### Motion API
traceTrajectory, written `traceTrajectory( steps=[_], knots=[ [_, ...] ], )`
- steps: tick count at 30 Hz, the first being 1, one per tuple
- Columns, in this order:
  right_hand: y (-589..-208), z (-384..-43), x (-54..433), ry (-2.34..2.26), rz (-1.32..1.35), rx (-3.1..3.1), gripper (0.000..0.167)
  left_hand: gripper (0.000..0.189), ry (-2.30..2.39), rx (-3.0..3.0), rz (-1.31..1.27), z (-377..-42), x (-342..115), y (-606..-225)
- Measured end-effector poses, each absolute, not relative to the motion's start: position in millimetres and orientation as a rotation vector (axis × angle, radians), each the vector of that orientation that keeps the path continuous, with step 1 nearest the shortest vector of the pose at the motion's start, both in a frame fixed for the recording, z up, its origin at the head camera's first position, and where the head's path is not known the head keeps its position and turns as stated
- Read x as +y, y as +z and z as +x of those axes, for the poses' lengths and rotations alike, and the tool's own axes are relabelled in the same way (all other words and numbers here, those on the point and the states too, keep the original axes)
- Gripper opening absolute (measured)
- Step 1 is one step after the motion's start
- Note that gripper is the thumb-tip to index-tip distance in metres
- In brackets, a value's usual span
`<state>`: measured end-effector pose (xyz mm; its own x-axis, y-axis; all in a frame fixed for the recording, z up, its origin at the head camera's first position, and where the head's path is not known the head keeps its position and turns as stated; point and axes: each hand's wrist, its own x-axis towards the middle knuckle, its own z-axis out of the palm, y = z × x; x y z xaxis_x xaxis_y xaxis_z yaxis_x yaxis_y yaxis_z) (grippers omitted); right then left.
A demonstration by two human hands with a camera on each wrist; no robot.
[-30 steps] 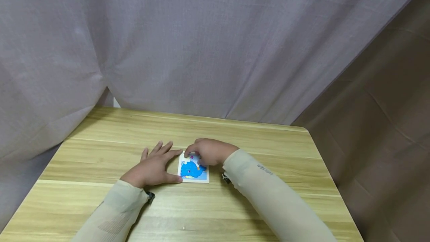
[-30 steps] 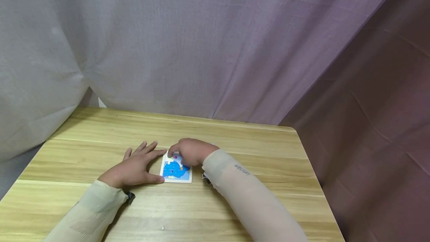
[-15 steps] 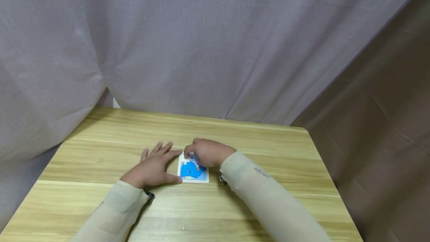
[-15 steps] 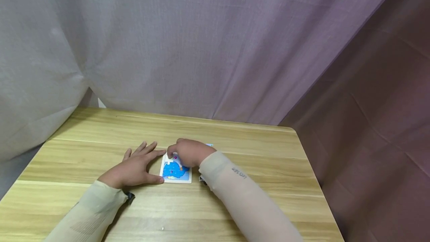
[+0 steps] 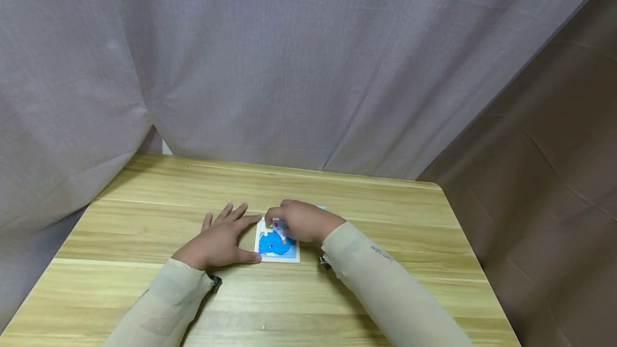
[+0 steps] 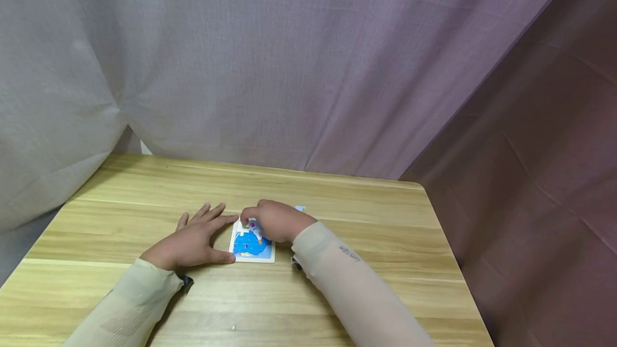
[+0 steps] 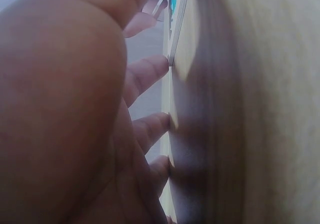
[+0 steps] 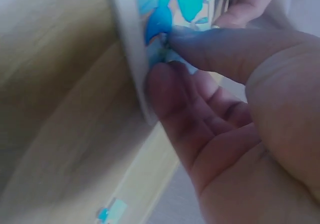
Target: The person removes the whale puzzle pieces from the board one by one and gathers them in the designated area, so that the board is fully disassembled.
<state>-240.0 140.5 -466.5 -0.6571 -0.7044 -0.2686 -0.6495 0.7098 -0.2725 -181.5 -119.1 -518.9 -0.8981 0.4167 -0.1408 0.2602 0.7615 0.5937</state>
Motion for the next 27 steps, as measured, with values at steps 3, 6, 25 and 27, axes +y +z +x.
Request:
traceTrajectory(
  steps=[3,6,25,27],
  knots=[
    [-469,-239,143,-0.243,-1.102,2.582,0.043,0.102,0.857,2.695,0.528,-182,-119,-519],
    [-473,-239,145,-0.281,-1.129,2.600,0.043,0.102,0.864,2.691,0.527,-182,-119,-520],
    [-487,-229,157,-0.431,-1.104,2.673,0.042,0.101,0.854,2.694,0.526,-181,-118,-519],
    [-489,-229,160,-0.496,-1.032,2.687,0.039,0.102,0.851,2.698,0.525,-181,-118,-519]
  ],
)
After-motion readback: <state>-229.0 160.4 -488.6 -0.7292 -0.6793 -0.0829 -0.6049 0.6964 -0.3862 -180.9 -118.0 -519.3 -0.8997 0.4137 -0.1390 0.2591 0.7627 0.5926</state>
